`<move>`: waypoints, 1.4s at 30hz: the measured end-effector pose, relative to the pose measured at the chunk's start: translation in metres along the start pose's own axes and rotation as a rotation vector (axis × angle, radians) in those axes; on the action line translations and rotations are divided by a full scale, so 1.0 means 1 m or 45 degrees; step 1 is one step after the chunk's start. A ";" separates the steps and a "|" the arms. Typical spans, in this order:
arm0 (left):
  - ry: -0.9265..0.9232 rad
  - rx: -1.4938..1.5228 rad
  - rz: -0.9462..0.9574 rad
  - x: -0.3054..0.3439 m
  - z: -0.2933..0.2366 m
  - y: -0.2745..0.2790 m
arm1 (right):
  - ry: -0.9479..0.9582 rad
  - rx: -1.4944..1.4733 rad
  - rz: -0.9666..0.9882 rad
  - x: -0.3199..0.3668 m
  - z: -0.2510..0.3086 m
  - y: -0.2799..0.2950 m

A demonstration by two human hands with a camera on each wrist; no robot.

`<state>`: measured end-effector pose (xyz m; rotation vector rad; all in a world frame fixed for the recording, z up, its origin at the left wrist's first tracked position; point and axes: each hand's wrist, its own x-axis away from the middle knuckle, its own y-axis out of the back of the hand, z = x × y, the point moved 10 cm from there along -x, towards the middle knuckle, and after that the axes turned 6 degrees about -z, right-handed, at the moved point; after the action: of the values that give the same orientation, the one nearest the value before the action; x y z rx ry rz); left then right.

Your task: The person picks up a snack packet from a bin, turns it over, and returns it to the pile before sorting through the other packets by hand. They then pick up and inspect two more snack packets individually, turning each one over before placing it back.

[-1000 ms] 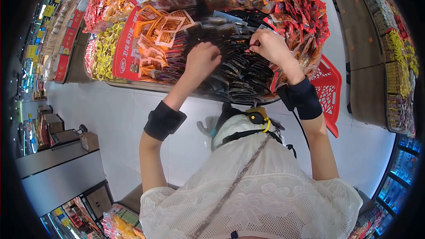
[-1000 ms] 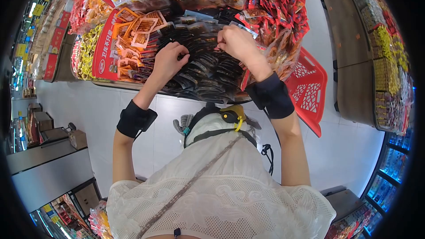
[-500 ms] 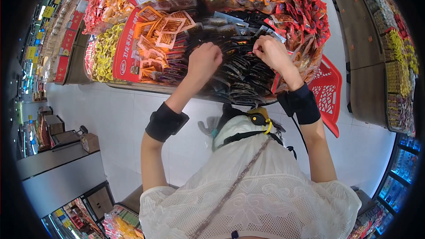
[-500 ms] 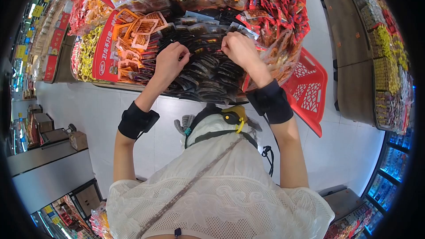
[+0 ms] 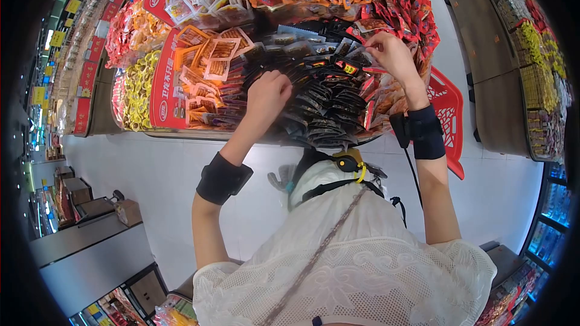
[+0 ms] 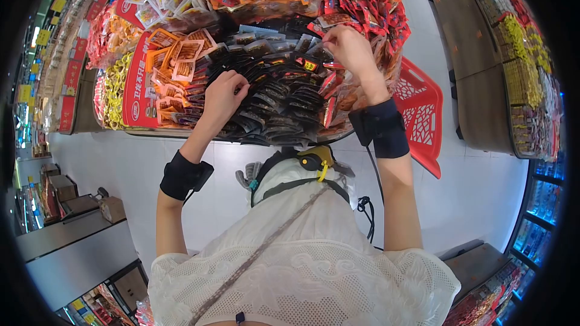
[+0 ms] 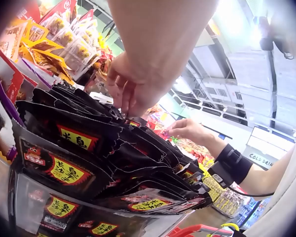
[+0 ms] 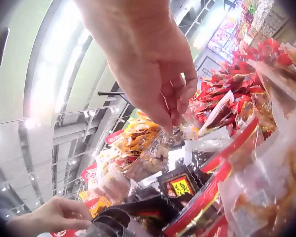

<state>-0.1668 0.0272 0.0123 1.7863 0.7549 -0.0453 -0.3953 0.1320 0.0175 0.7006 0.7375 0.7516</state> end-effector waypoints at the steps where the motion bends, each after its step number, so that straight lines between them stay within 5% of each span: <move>1: -0.009 0.007 0.013 -0.001 -0.001 0.002 | 0.001 0.006 0.002 0.003 0.001 -0.003; 6: -0.003 0.027 0.012 -0.030 -0.009 0.021 | -0.018 0.028 0.040 0.011 0.006 -0.014; 13: -0.167 0.381 0.210 -0.059 -0.020 -0.048 | 0.014 0.082 0.096 0.015 0.010 -0.035; 22: -0.119 0.058 0.292 -0.070 -0.013 -0.053 | 0.002 0.164 0.070 0.022 0.012 -0.039; 28: -0.038 -0.087 0.217 -0.068 -0.015 -0.048 | 0.422 -0.100 -0.027 0.005 0.066 -0.040; 34: -0.187 -0.131 0.149 -0.063 -0.026 -0.044 | 0.375 0.066 0.215 0.003 0.061 -0.075; 38: -0.124 0.009 0.199 -0.061 -0.017 -0.052 | 0.495 -0.034 0.090 0.001 0.080 -0.064; 42: -0.007 0.176 0.216 -0.061 -0.017 -0.056 | 0.426 0.029 0.227 -0.004 0.073 -0.080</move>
<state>-0.2496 0.0223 -0.0050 1.9750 0.6060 0.0106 -0.3127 0.0652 -0.0029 0.6747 0.9971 1.0398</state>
